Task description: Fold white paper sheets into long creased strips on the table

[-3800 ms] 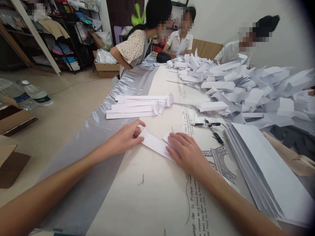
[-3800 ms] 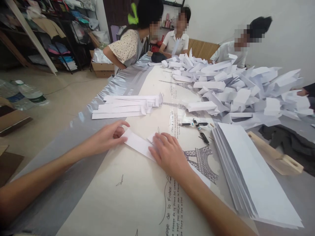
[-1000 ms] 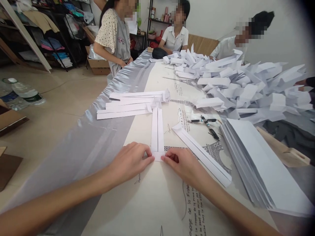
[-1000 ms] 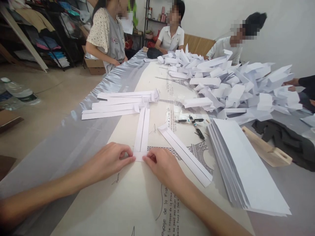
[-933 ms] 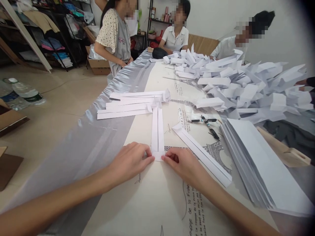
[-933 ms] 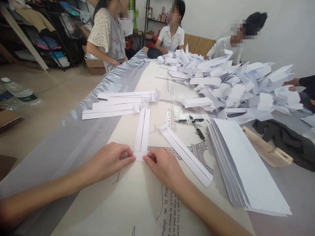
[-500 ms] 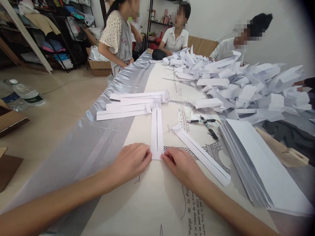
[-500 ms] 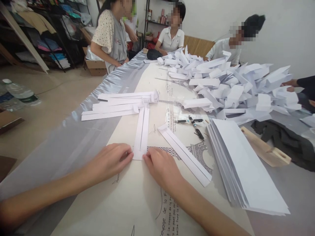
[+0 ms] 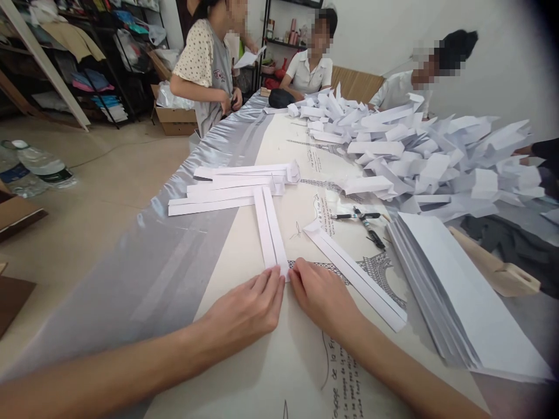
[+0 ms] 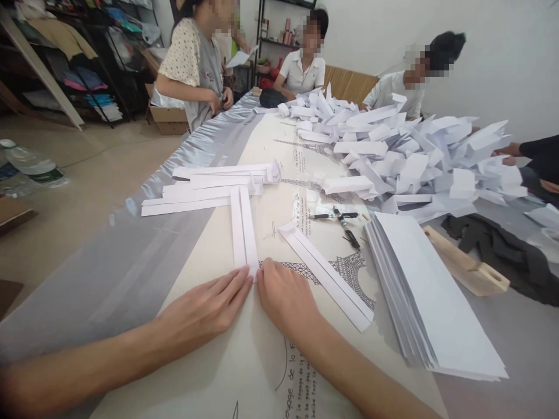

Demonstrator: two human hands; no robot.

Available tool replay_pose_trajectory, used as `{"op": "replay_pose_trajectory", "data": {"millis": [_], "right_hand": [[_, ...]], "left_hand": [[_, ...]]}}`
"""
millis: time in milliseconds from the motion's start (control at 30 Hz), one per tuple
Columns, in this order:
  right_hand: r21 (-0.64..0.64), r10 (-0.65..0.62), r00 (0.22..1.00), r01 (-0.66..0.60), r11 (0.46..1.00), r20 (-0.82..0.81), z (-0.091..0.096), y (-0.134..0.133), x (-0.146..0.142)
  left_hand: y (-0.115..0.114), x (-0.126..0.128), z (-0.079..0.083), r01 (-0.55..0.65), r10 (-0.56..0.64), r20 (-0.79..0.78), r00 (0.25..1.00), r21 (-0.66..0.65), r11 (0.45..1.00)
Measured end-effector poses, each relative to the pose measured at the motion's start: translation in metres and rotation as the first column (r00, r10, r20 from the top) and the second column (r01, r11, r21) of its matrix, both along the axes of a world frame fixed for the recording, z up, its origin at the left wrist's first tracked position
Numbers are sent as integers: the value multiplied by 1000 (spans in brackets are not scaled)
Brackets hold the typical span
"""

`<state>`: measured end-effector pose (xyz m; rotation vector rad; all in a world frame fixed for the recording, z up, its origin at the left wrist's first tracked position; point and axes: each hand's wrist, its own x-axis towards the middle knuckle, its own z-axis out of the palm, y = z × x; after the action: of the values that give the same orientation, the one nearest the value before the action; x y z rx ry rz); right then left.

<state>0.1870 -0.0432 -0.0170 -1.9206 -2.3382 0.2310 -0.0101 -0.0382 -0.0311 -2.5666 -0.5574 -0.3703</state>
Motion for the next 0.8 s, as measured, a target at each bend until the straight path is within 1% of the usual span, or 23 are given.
{"op": "replay_pose_trajectory", "data": {"millis": [67,133,233,333,400,433,467,533,567,633,700,800], "right_hand": [[25,16,997,-18,1000,79,-2,-1,-3],[34,23,995,-27,999,98,-4,-3,-5],[50,12,996,-17,999,90,-8,-3,-3],[65,-16,998,12,998,62,-8,1,6],[65,0,1000,0,998,-3,-6,5,16],[64,38,997,-34,997,-68,-5,6,21],[67,105,981,-95,993,-164,-4,8,25],[95,256,919,-239,966,-300,-2,8,32],[113,319,888,-298,948,-332,-2,8,34],[131,400,859,-378,917,-321,0,7,37],[119,439,857,-423,898,-269,3,5,39],[72,468,871,-462,884,-150,9,1,39]], "left_hand": [[-1,0,0,-8,8,-19,1000,-11,1000],[0,-1,0,-13,11,-41,999,-38,999],[1,-3,3,-21,16,-75,997,-61,998],[2,-4,7,-28,19,-133,991,-64,998],[1,-5,9,-24,13,-163,987,-65,998],[1,-4,10,-24,12,-167,986,-66,998],[0,-4,11,-27,15,-166,986,-68,997],[-2,-2,11,-37,27,-149,989,-66,997],[-2,-2,10,-40,30,-140,990,-64,997],[-2,-2,9,-28,20,-127,992,-60,998],[0,-3,7,4,-11,-113,994,-58,998],[9,-6,7,68,-72,-65,995,-62,996]]}}
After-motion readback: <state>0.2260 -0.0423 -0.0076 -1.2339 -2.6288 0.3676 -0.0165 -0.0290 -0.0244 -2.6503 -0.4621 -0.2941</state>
